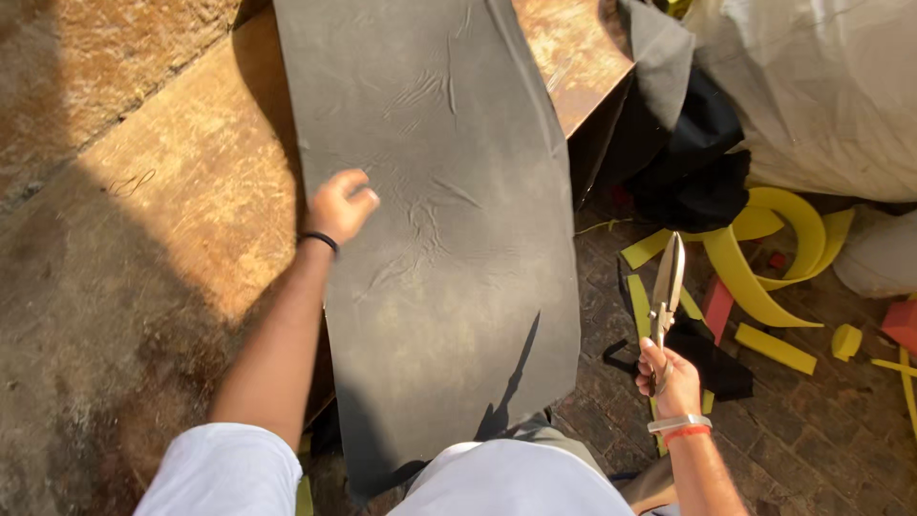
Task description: The person spreads a large dark fabric sheet over a yellow foam panel on a workbench and smooths it flat. They cut the fabric to size with shears, lift the cut piece away, then hold a spray gun and apply adhesive along a long yellow foam strip on the bench.
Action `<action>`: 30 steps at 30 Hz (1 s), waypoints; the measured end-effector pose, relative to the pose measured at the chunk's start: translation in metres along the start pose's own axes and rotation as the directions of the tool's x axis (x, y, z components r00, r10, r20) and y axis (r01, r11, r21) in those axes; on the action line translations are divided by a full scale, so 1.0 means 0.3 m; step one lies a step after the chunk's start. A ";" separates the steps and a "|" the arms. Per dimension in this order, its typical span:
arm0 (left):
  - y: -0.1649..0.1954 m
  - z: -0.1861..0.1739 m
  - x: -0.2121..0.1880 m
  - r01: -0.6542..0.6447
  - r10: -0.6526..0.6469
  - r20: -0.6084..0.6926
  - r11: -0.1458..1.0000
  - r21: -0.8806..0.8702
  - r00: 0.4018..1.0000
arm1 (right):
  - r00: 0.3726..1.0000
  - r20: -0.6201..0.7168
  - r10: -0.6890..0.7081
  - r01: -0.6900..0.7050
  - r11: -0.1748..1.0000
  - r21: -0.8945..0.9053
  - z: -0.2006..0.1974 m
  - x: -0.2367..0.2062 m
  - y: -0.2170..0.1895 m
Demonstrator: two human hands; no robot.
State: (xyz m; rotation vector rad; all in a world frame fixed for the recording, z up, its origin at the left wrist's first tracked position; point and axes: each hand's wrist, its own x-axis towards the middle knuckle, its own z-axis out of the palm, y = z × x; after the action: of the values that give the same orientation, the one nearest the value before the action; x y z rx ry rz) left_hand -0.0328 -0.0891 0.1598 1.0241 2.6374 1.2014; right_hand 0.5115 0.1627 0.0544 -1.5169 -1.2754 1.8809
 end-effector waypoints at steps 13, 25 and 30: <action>-0.251 0.279 -0.833 0.749 -0.711 -0.237 0.638 0.177 0.662 | 0.967 0.254 0.022 0.055 0.954 -0.295 0.428 0.181 0.026; -0.326 -0.418 -0.840 0.591 -0.506 -0.309 0.645 0.485 0.805 | 0.950 0.053 -0.307 0.275 0.748 -0.603 0.557 0.437 -0.052; -0.352 -0.730 -0.726 0.781 -0.197 -0.774 0.348 0.519 0.602 | 0.941 0.157 -0.301 0.336 0.760 -0.556 0.675 0.367 -0.045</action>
State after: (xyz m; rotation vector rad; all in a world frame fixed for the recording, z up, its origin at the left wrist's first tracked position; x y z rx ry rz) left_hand 0.0090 -0.4111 0.1943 -0.4874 3.6578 -0.0606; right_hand 0.2865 0.1744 0.0038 -1.3789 -2.1240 1.3829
